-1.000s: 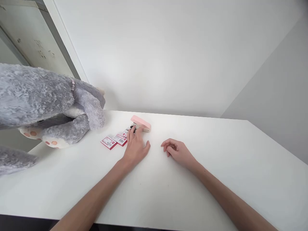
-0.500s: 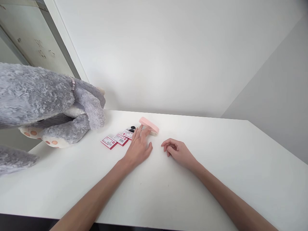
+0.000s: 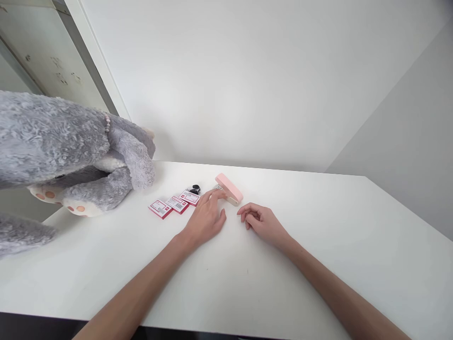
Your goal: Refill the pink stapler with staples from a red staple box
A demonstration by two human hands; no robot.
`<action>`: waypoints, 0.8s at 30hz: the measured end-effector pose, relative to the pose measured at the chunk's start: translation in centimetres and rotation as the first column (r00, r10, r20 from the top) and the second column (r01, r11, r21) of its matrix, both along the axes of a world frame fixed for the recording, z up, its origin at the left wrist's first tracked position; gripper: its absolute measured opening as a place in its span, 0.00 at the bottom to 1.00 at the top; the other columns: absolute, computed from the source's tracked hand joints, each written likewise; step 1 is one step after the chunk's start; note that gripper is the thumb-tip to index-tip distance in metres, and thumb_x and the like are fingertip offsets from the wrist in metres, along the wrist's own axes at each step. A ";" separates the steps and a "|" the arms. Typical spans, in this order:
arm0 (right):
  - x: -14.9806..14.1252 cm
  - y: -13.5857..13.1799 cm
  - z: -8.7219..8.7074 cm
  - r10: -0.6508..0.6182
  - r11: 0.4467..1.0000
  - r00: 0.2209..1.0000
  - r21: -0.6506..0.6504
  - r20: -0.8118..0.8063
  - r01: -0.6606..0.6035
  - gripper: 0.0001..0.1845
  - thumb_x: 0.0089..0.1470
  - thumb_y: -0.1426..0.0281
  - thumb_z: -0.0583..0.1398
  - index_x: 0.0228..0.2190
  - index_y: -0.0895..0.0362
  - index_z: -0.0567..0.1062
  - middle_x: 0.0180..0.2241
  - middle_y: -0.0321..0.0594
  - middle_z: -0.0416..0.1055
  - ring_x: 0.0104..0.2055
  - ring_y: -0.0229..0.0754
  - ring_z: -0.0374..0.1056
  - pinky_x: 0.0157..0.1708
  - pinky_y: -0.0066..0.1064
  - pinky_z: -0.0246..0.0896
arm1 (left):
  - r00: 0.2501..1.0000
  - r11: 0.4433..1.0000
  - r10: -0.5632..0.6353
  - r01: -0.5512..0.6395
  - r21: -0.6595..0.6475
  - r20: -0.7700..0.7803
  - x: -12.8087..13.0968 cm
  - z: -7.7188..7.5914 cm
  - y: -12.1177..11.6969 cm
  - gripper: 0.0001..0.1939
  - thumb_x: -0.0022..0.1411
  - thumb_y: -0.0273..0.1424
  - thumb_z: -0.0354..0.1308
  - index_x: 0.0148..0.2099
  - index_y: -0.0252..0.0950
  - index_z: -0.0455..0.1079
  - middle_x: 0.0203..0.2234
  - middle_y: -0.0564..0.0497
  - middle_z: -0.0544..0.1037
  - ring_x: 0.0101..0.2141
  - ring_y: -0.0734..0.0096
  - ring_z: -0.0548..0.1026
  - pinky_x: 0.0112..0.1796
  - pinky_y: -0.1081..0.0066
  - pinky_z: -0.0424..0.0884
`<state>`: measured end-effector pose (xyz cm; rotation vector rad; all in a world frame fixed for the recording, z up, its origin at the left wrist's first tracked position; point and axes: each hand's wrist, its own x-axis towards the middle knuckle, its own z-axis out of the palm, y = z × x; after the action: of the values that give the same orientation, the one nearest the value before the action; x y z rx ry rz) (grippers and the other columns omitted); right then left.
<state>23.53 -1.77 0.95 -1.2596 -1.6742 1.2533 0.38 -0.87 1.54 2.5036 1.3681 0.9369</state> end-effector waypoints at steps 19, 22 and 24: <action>-0.2 -0.5 0.4 -0.083 0.994 0.993 0.059 -0.083 0.088 0.10 0.54 0.69 0.56 0.35 0.51 0.78 0.29 0.33 0.72 0.27 0.39 0.67 0.29 0.33 0.57 | 0.972 0.977 -0.207 0.199 -0.081 -0.109 -0.4 0.1 0.0 0.22 0.67 0.21 0.49 0.59 0.43 0.70 0.64 0.47 0.76 0.69 0.56 0.67 0.65 0.49 0.69; -0.3 -0.8 0.7 -0.195 0.964 0.975 0.161 -0.107 0.211 0.09 0.54 0.69 0.55 0.31 0.52 0.76 0.28 0.34 0.71 0.26 0.39 0.63 0.28 0.33 0.55 | 0.954 0.961 -0.274 0.269 -0.057 -0.118 -0.2 0.3 -0.2 0.21 0.68 0.20 0.48 0.57 0.43 0.70 0.62 0.49 0.78 0.68 0.59 0.69 0.65 0.51 0.68; -0.2 -0.9 0.8 -0.267 0.932 0.958 0.223 -0.107 0.285 0.09 0.54 0.70 0.55 0.29 0.51 0.75 0.28 0.35 0.71 0.27 0.40 0.63 0.28 0.34 0.54 | 0.957 0.962 -0.271 0.270 -0.026 -0.101 -0.1 0.4 -0.2 0.20 0.68 0.20 0.49 0.55 0.43 0.71 0.57 0.49 0.81 0.66 0.59 0.71 0.64 0.52 0.69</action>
<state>23.32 -2.69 1.77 -1.2354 -1.4813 0.8931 0.29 -1.05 1.95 2.6735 1.0133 0.7498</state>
